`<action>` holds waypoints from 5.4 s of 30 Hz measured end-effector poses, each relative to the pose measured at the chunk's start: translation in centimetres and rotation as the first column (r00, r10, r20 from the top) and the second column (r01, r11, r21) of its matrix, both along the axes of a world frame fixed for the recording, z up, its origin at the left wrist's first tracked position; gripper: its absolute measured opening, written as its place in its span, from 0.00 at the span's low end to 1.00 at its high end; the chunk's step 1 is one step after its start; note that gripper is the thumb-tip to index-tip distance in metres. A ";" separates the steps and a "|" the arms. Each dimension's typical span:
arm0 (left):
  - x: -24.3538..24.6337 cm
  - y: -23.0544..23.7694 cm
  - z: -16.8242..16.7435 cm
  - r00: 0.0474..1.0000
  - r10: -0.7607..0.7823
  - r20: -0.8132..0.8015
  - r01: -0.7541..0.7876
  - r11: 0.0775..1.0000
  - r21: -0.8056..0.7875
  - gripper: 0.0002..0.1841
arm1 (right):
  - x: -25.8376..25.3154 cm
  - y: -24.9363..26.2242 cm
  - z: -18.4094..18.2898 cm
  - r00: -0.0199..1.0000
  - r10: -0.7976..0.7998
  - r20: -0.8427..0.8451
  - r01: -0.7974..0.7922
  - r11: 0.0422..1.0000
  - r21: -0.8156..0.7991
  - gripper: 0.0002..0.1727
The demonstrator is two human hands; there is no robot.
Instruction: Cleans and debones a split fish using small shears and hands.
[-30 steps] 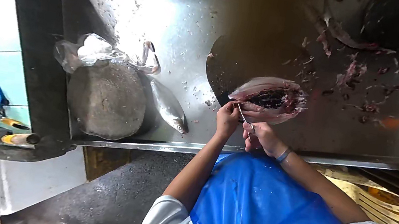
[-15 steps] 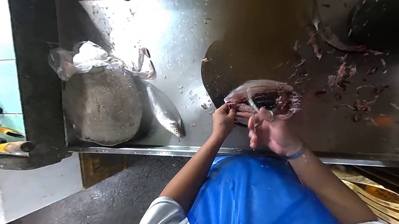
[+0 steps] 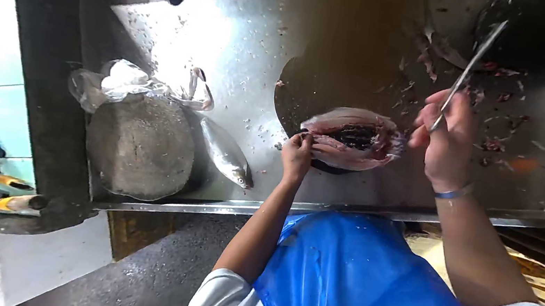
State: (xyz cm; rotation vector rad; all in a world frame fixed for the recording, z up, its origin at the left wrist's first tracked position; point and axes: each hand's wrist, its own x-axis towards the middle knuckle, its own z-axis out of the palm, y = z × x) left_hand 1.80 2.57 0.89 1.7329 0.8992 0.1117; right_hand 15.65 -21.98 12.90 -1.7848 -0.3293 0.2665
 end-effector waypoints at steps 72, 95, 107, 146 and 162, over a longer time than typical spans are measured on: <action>-0.9 0.0 -0.1 0.990 0.059 0.126 -0.051 0.997 -0.060 0.06 | -10.9 7.5 -5.6 0.563 0.326 -0.760 -0.247 0.943 0.222 0.36; -0.2 0.6 -0.6 0.985 0.048 0.166 -0.069 0.990 0.123 0.08 | -10.1 9.4 -5.0 0.542 0.320 -0.777 -0.203 0.947 0.248 0.32; 0.5 0.9 -0.4 0.996 0.012 0.091 -0.030 0.980 0.197 0.06 | -7.6 10.2 -2.9 0.921 0.350 -0.170 -0.344 0.937 0.066 0.18; -1.6 -1.4 0.1 0.994 0.106 0.014 -0.098 0.960 -0.261 0.05 | -10.0 5.1 -5.8 0.498 0.324 -0.805 -0.270 0.939 0.211 0.34; -2.1 -4.2 0.3 0.975 0.219 0.047 -0.189 0.919 -0.347 0.06 | -11.1 3.9 -5.7 0.544 0.257 -0.799 -0.099 0.965 0.243 0.29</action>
